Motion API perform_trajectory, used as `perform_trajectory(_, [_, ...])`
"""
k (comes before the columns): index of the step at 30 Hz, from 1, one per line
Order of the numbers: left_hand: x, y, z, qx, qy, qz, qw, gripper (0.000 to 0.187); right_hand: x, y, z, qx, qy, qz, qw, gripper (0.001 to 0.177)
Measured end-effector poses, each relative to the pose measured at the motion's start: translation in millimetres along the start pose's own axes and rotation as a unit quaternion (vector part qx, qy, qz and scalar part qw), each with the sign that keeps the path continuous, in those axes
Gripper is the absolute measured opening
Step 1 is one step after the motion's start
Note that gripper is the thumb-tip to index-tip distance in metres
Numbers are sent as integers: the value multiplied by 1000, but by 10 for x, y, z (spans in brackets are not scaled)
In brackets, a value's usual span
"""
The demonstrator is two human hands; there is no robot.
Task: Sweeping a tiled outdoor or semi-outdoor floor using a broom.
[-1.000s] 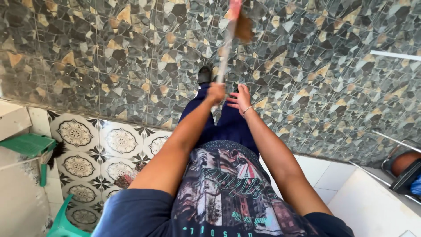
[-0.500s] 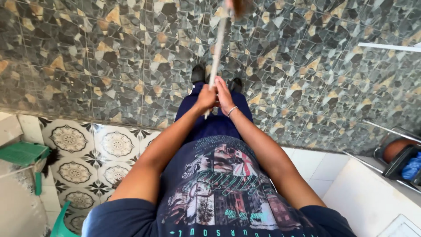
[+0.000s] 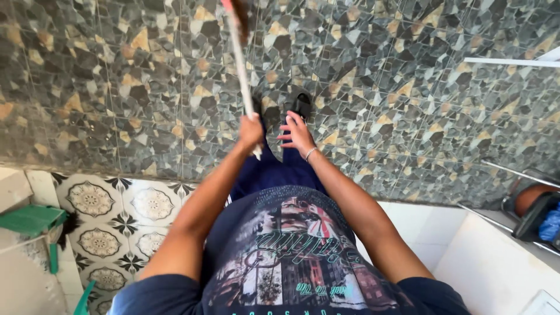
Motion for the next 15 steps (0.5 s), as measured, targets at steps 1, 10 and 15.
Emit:
perform_trajectory(1, [-10,-71,196,-2,1,0,1000,48,49,-82,7,2,1,0,1000,61])
perform_trajectory(10, [-259,784,1942,84,166,71,980,58,-23,190,-1074,-82,17,-9,996,55])
perform_trajectory(15, [-158,1404,1364,-75,244,94,962,38,282,194,-1283,-34,-78,-20,996,54])
Point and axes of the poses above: each hand's wrist, its own y-axis towards the middle knuckle, its own z-axis out of the palm, x = y × z, the point moved 10 cm from there along y, towards the middle knuckle, and after that the axes turned 5 degrees about x, right-handed, at the moved point
